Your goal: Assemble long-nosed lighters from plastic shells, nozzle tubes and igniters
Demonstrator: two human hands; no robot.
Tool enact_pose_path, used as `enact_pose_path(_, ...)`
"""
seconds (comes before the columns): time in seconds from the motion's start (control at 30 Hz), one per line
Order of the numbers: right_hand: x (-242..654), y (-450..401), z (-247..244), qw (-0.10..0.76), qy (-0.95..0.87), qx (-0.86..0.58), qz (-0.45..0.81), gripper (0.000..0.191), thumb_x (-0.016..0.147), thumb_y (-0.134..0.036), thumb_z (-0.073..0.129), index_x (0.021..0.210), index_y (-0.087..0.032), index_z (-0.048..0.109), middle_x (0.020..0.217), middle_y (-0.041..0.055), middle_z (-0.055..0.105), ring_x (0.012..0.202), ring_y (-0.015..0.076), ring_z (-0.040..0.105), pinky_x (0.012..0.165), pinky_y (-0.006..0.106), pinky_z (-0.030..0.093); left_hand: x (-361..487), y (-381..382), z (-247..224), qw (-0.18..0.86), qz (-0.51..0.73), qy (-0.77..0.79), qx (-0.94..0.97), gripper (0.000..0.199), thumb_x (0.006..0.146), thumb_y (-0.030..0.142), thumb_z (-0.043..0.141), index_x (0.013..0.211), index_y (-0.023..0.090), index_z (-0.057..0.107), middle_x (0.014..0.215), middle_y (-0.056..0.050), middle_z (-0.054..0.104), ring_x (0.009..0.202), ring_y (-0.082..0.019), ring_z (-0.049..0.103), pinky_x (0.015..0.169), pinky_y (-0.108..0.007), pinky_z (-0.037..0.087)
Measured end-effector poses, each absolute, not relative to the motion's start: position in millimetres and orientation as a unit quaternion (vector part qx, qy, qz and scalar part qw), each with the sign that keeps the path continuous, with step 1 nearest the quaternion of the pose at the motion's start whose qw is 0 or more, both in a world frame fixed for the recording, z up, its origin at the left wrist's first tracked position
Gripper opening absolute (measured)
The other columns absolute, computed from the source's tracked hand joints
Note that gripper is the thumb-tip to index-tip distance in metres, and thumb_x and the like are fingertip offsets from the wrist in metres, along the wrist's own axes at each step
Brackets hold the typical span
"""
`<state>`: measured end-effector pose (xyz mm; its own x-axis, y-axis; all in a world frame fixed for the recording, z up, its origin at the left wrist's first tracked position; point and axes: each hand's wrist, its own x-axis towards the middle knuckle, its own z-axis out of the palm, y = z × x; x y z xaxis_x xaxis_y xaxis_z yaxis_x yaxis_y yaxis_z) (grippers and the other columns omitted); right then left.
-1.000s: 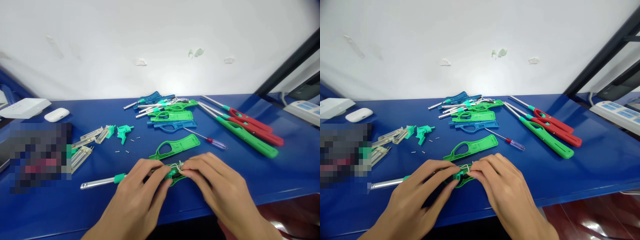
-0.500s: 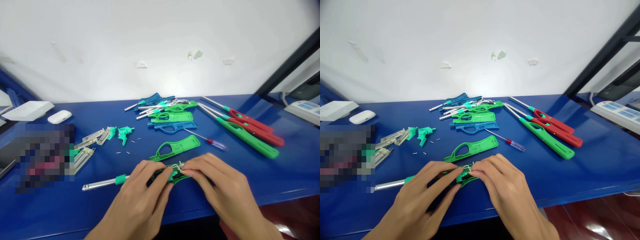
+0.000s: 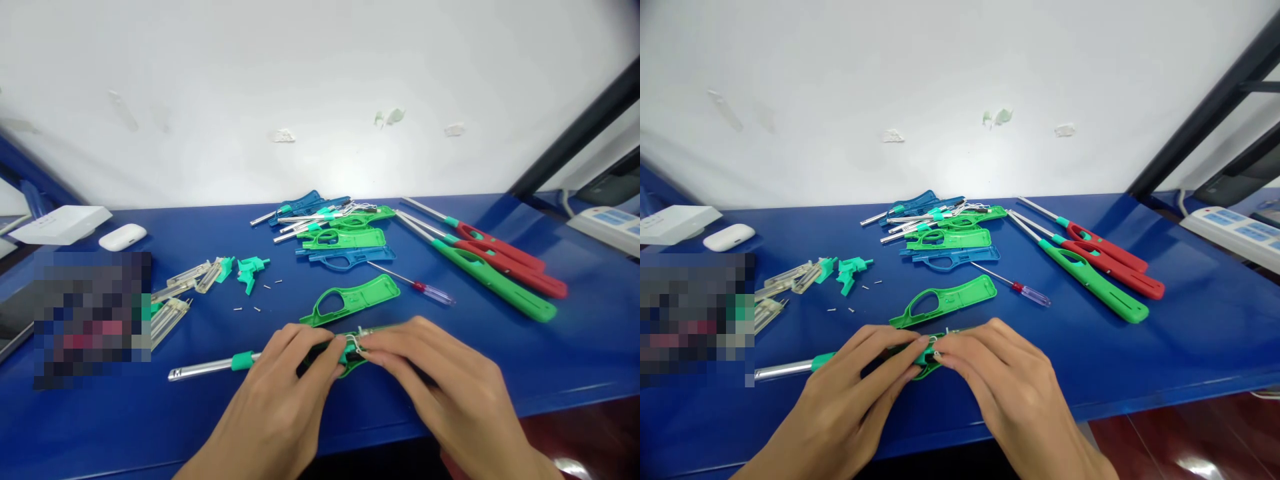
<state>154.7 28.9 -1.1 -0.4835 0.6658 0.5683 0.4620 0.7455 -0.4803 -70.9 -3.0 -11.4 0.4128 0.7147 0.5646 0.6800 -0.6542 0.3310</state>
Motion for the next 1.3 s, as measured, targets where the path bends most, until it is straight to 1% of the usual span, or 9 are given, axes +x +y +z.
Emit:
enact_pose_path(0.23, 154.9, 28.6, -0.5, 0.39, -0.843, -0.321, 0.184, 0.017, 0.104, -0.012, 0.07, 0.114, -0.026, 0.071, 0.105, -0.004, 0.081, 0.09, 0.0134, 0.074, 0.085, 0.025, 0.059, -74.8, -4.4, -13.3, 0.038, 0.316, 0.433, 0.844, 0.047, 0.097, -0.007, 0.05, 0.136, 0.014, 0.066, 0.117, -0.009, 0.072, 0.103, -0.022, 0.064, 0.088, -0.039, 0.063)
enact_pose_path(0.37, 157.1, 29.8, -1.9, 0.378, -0.855, -0.308, 0.18, 0.023, 0.106, -0.008, 0.061, 0.116, -0.026, 0.071, 0.108, -0.002, 0.08, 0.092, 0.0157, 0.074, 0.084, 0.028, 0.061, -77.0, -5.3, -13.7, 0.02, 0.339, 0.426, 0.839, 0.043, 0.098, -0.004, 0.051, 0.133, 0.014, 0.067, 0.116, -0.01, 0.073, 0.102, -0.022, 0.065, 0.086, -0.038, 0.064)
enact_pose_path(0.5, 158.6, 30.7, -3.2, 0.379, -0.855, -0.305, 0.179, 0.026, 0.105, -0.005, 0.061, 0.117, -0.026, 0.07, 0.106, -0.0008, 0.079, 0.092, 0.0171, 0.073, 0.082, 0.029, 0.062, -78.7, -7.1, -10.4, 0.017, 0.326, 0.432, 0.841, 0.039, 0.1, -0.001, 0.052, 0.132, 0.015, 0.069, 0.119, -0.007, 0.076, 0.106, -0.021, 0.069, 0.094, -0.036, 0.064)
enact_pose_path(0.6, 157.8, 32.0, -2.3, 0.382, -0.852, -0.309, 0.177, 0.024, 0.104, -0.005, 0.062, 0.115, -0.025, 0.071, 0.105, -0.0016, 0.08, 0.091, 0.0157, 0.073, 0.082, 0.027, 0.061, -78.3, -7.0, -10.6, 0.011, 0.329, 0.422, 0.845, 0.037, 0.1, -0.001, 0.054, 0.129, 0.016, 0.07, 0.12, -0.006, 0.077, 0.107, -0.021, 0.071, 0.097, -0.036, 0.062)
enact_pose_path(0.83, 156.0, 33.5, 1.3, 0.386, -0.838, -0.33, 0.198, 0.015, 0.106, -0.014, 0.067, 0.109, -0.027, 0.073, 0.102, -0.0076, 0.081, 0.088, 0.0095, 0.074, 0.085, 0.017, 0.059, -75.3, -4.3, -15.8, 0.016, 0.355, 0.42, 0.835, 0.039, 0.096, -0.005, 0.057, 0.127, 0.015, 0.071, 0.118, -0.008, 0.075, 0.104, -0.022, 0.068, 0.089, -0.036, 0.063)
enact_pose_path(0.97, 157.7, 31.9, -0.3, 0.382, -0.842, -0.327, 0.198, 0.019, 0.105, -0.011, 0.067, 0.113, -0.027, 0.072, 0.105, -0.0071, 0.081, 0.092, 0.0099, 0.074, 0.088, 0.018, 0.059, -76.2, -4.3, -13.4, 0.025, 0.364, 0.419, 0.831, 0.035, 0.098, -0.002, 0.059, 0.125, 0.015, 0.071, 0.116, -0.007, 0.076, 0.097, -0.021, 0.068, 0.083, -0.035, 0.063)
enact_pose_path(1.07, 158.8, 31.0, -2.0, 0.378, -0.844, -0.318, 0.207, 0.021, 0.105, -0.009, 0.066, 0.114, -0.027, 0.071, 0.106, -0.0065, 0.081, 0.093, 0.0108, 0.073, 0.088, 0.02, 0.059, -77.1, -4.1, -10.9, 0.023, 0.355, 0.42, 0.835, 0.034, 0.1, -0.001, 0.056, 0.126, 0.015, 0.071, 0.116, -0.007, 0.077, 0.095, -0.02, 0.069, 0.083, -0.036, 0.063)
enact_pose_path(1.17, 159.9, 30.8, -3.8, 0.372, -0.852, -0.308, 0.203, 0.02, 0.106, -0.009, 0.066, 0.114, -0.027, 0.069, 0.105, -0.0064, 0.081, 0.094, 0.0115, 0.073, 0.089, 0.022, 0.059, -77.2, -3.6, -9.9, 0.035, 0.318, 0.424, 0.847, 0.034, 0.104, 0.002, 0.051, 0.128, 0.016, 0.07, 0.118, -0.006, 0.077, 0.097, -0.021, 0.07, 0.086, -0.037, 0.064)
enact_pose_path(1.3, 160.5, 32.0, -5.5, 0.373, -0.854, -0.307, 0.192, 0.015, 0.107, -0.014, 0.067, 0.113, -0.027, 0.068, 0.103, -0.0072, 0.08, 0.092, 0.0103, 0.072, 0.09, 0.02, 0.058, -77.7, -3.8, -14.0, 0.048, 0.342, 0.41, 0.844, 0.034, 0.1, 0.0, 0.056, 0.128, 0.016, 0.068, 0.118, -0.007, 0.074, 0.096, -0.021, 0.065, 0.081, -0.037, 0.062)
